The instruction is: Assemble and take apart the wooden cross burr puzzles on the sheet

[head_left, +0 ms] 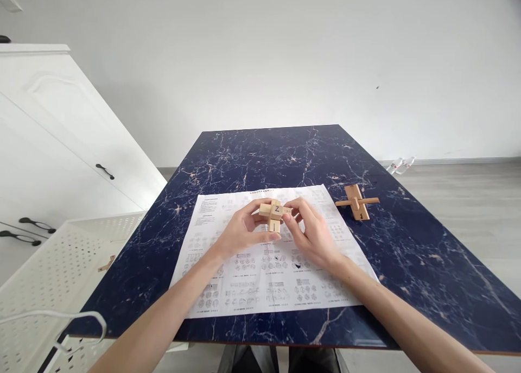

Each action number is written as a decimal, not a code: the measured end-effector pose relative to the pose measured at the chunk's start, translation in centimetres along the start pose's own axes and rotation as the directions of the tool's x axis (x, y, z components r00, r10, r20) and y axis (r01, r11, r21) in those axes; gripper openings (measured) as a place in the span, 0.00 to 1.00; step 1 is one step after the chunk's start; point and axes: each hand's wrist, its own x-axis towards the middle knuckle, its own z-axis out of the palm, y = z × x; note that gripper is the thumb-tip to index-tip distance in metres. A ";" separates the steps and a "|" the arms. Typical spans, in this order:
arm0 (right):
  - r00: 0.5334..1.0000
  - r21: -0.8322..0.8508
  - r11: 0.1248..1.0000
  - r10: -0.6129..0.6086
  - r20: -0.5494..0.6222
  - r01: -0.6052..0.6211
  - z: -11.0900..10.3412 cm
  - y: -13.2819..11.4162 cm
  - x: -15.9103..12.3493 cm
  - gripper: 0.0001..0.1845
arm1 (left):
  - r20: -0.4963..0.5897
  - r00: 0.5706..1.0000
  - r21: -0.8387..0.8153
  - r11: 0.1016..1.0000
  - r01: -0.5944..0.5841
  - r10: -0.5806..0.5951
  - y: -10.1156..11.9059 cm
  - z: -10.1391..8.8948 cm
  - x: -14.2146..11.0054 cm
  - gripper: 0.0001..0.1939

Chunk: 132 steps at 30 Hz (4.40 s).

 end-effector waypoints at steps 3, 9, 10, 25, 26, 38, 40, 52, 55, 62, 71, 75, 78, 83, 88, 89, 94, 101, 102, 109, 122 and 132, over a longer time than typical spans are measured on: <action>0.999 -0.005 1.000 0.010 0.033 -0.010 -0.1 -0.1 0.0 0.13 | 0.008 1.000 -0.030 0.999 0.024 -0.024 0.1 -0.1 0.0 0.32; 0.995 0.027 0.999 0.027 0.100 -0.030 -0.2 -0.3 -0.1 0.18 | 0.024 0.999 -0.075 0.996 0.045 -0.043 -0.1 -0.2 -0.1 0.36; 0.993 0.042 0.998 0.035 0.110 -0.040 -0.2 -0.3 -0.1 0.19 | 0.027 0.998 -0.085 0.995 0.054 -0.051 -0.2 -0.2 -0.1 0.36; 0.907 0.383 0.847 0.239 0.346 -0.369 -0.5 -0.1 0.5 0.33 | -0.010 0.999 0.004 0.999 0.033 -0.033 0.3 0.0 -0.4 0.38; 0.899 0.405 0.827 0.246 0.364 -0.390 -0.5 -0.1 0.6 0.33 | -0.018 0.999 0.014 0.999 0.030 -0.029 0.3 0.1 -0.4 0.38; 0.828 0.582 0.594 0.336 0.449 -0.556 -0.1 0.3 0.7 0.33 | -0.024 0.997 0.044 0.996 0.076 -0.075 0.5 0.1 -0.2 0.37; 0.799 0.642 0.476 0.373 0.472 -0.601 -0.2 0.3 0.8 0.31 | -0.048 0.992 0.072 0.991 0.117 -0.114 0.7 0.1 -0.1 0.38; 0.740 0.917 -0.149 0.549 0.389 -0.371 -1.8 3.5 2.4 0.12 | -0.190 0.957 0.122 0.962 0.245 -0.219 1.3 0.2 0.1 0.25; 0.746 0.932 -0.138 0.566 0.352 -0.335 -2.2 4.0 2.5 0.12 | -0.196 0.951 0.135 0.954 0.266 -0.238 1.4 0.2 0.1 0.24; 0.748 0.910 -0.072 0.545 0.378 -0.407 -1.7 3.4 2.4 0.16 | -0.212 0.948 0.171 0.946 0.274 -0.236 1.4 0.2 0.2 0.23; 0.792 0.748 0.319 0.431 0.432 -0.582 -1.4 1.4 2.2 0.26 | -0.193 0.956 0.234 0.936 0.265 -0.222 1.1 -0.2 0.0 0.20; 0.813 0.688 0.439 0.391 0.433 -0.577 -0.7 1.4 1.8 0.28 | -0.199 0.957 0.293 0.919 0.264 -0.212 1.1 -0.4 -0.7 0.20; 0.835 0.643 0.532 0.359 0.417 -0.550 -0.2 1.6 1.5 0.29 | -0.209 0.952 0.387 0.876 0.289 -0.222 1.7 -1.5 -2.4 0.20; 0.874 0.558 0.679 0.303 0.380 -0.478 0.3 1.5 1.2 0.29 | -0.354 0.915 0.475 0.805 0.356 -0.195 3.1 -5.2 -8.5 0.23; 0.915 0.402 0.837 0.257 0.311 -0.372 0.3 1.0 0.4 0.29 | -0.567 0.802 0.338 0.837 0.431 -0.184 4.5 -6.2 -14.7 0.29; 0.926 0.354 0.869 0.253 0.281 -0.345 0.0 0.9 0.1 0.29 | -0.598 0.779 0.303 0.847 0.437 -0.188 4.8 -5.9 -15.5 0.30; 0.972 -0.004 0.972 0.235 -0.024 -0.235 -4.3 1.4 -2.1 0.23 | -0.676 0.724 0.226 0.895 0.385 -0.140 5.8 -4.7 -16.7 0.32; 0.956 -0.472 0.832 0.233 -0.180 -0.292 -9.7 4.4 -2.8 0.20 | -0.661 0.740 0.239 0.901 0.362 -0.122 5.9 -4.5 -16.9 0.32; 0.952 -0.509 0.805 0.246 -0.180 -0.304 -9.8 4.7 -2.8 0.19 | -0.658 0.744 0.249 0.899 0.360 -0.115 5.9 -4.6 -17.0 0.33; 0.953 -0.610 0.732 0.230 -0.198 -0.303 -10.3 6.5 -3.6 0.12 | -0.653 0.753 0.281 0.896 0.343 -0.083 5.4 -4.8 -17.1 0.32; 0.974 -0.302 0.939 0.103 -0.204 -0.162 -11.8 2.7 -7.4 0.19 | -0.666 0.745 0.372 0.854 0.363 -0.026 5.3 -4.5 -17.0 0.29; 0.998 0.088 0.995 -0.057 0.002 0.056 -5.7 -3.8 -6.1 0.14 | -0.422 0.898 0.735 0.627 0.258 0.125 5.9 -0.7 -16.5 0.18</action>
